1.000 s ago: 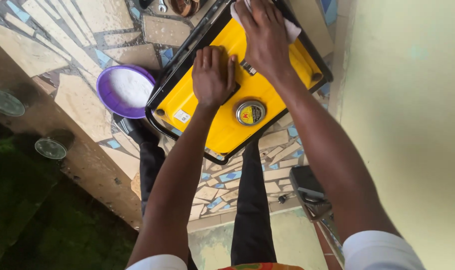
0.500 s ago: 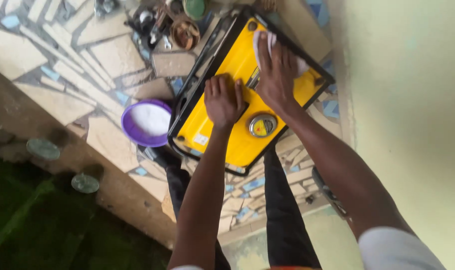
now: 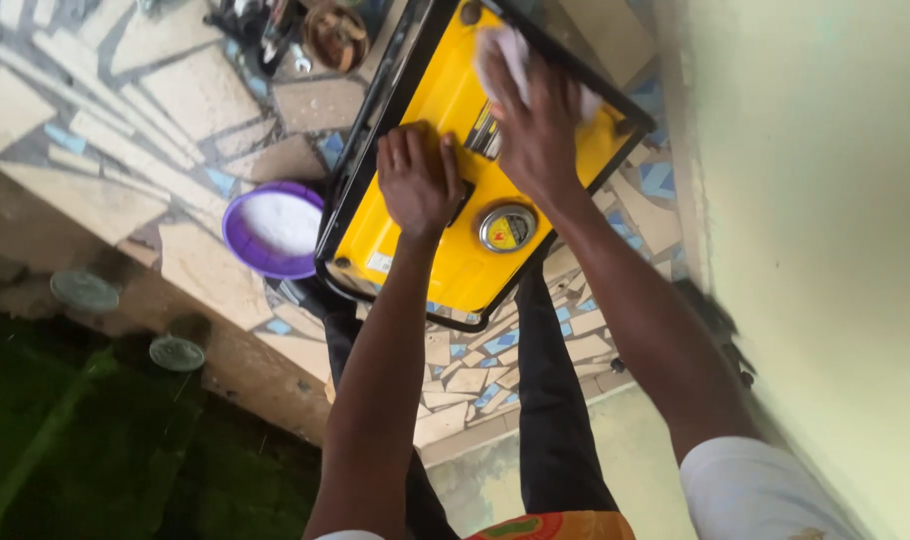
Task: Clean the exterior surfaces of a portable gasoline generator using a soapy rag.
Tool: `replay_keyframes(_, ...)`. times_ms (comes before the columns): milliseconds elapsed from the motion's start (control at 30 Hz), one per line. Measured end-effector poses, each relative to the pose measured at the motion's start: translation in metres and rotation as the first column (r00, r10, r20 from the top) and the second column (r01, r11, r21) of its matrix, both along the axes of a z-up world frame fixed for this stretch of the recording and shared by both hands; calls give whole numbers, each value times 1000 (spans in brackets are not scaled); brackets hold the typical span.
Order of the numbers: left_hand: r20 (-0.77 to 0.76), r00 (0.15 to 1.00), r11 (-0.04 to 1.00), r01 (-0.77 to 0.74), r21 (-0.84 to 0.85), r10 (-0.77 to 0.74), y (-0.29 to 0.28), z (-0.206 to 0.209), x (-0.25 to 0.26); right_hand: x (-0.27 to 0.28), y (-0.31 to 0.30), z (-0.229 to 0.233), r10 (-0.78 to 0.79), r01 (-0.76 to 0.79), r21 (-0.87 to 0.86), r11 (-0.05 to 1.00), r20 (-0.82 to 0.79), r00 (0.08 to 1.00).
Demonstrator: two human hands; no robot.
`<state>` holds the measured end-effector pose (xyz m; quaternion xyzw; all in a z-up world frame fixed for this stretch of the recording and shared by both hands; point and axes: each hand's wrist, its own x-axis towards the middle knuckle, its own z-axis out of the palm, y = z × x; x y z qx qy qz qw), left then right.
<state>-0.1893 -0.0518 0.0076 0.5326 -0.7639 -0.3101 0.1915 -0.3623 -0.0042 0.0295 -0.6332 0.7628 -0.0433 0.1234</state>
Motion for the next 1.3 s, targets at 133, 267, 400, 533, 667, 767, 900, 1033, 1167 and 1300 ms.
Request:
replay_keyframes(133, 23, 1000, 1000, -1, -16, 1, 0, -4, 2, -19, 61, -1, -108, 108, 31, 994, 12, 994)
replay_keyframes(267, 16, 1000, 1000, -19, -12, 19, 4, -6, 1, -7, 60, -21, -185, 185, -90, 979, 6, 983)
replay_keyframes(400, 18, 999, 999, -30, -38, 31, 1, 1, -3, 8, 24, -26, -233, 225, -151, 962, -35, 972)
replay_keyframes(533, -29, 1000, 1000, -11, -14, 11, 0, 5, -2, -14, 45, -13, -174, 171, -90, 981, -22, 985)
replay_keyframes(667, 25, 1000, 1000, -1, 4, 1, 4, -4, 0, -17, 107, -11, -300, 302, -21, 953, 62, 952)
replay_keyframes(767, 33, 999, 1000, -22, -3, 22, 2, -1, -4, -1, 106, -11, -386, 387, -98, 917, 30, 922)
replay_keyframes(900, -5, 1000, 1000, -12, -2, 12, 0, 10, -3, 29, 131, -54, -478, 476, -120, 871, 13, 878)
replay_keyframes(1033, -14, 1000, 1000, 6, -4, -6, 2, 10, -3, 61, 118, -20, -268, 323, 2, 946, 563, 782)
replay_keyframes(1167, -22, 1000, 996, -4, -84, 2, 0, -3, -5, 22, 70, -35, 255, -254, -94, 963, -1, 967)
replay_keyframes(1300, -35, 999, 997, 2, -78, -4, 5, -4, 0, 3, 41, -39, 390, -400, -118, 909, -102, 915)
